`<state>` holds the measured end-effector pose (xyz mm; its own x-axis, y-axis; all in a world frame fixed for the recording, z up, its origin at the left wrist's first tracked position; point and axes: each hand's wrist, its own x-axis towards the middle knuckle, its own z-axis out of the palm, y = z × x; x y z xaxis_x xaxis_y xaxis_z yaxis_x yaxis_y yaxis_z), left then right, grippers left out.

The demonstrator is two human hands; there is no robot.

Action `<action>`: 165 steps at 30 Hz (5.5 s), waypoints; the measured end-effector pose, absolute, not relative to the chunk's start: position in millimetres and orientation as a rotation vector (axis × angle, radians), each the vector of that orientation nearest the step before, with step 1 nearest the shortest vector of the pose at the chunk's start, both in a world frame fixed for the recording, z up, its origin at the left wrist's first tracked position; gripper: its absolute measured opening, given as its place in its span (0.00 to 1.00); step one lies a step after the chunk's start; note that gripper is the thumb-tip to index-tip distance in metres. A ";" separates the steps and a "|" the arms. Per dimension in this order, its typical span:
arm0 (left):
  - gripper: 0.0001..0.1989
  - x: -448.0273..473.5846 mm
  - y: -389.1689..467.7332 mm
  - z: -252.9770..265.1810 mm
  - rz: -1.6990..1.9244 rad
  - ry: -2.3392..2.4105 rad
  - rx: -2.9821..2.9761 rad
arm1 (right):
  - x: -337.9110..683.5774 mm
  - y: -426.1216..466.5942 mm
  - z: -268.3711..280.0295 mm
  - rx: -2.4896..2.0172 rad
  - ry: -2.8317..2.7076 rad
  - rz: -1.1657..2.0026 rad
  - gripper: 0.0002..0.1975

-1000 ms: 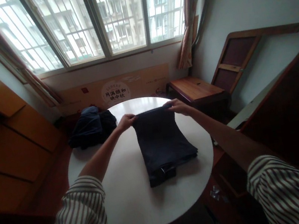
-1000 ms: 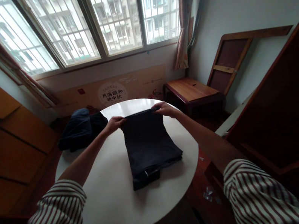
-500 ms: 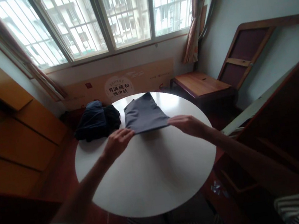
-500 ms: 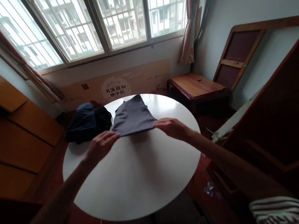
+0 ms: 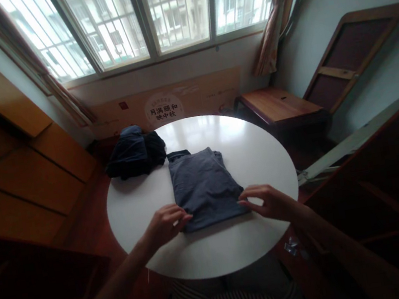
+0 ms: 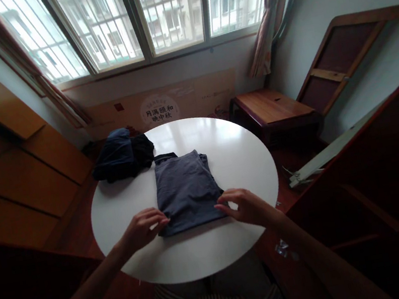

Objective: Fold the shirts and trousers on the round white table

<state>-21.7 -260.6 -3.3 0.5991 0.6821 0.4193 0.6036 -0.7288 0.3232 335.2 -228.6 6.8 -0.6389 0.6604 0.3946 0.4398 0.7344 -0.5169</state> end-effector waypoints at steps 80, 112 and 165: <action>0.09 -18.2 -87.6 -36.3 1.219 1.562 2.140 | 283.1 -85.9 -20.7 -1.146 -1.884 0.708 0.21; 0.16 121.3 -239.6 -29.9 0.302 0.355 3.165 | 277.5 -58.3 -45.9 -1.083 -1.825 0.729 0.23; 0.15 -25.6 -162.3 -18.3 0.892 1.306 2.680 | 267.1 -104.4 -21.7 -1.237 -2.094 0.202 0.16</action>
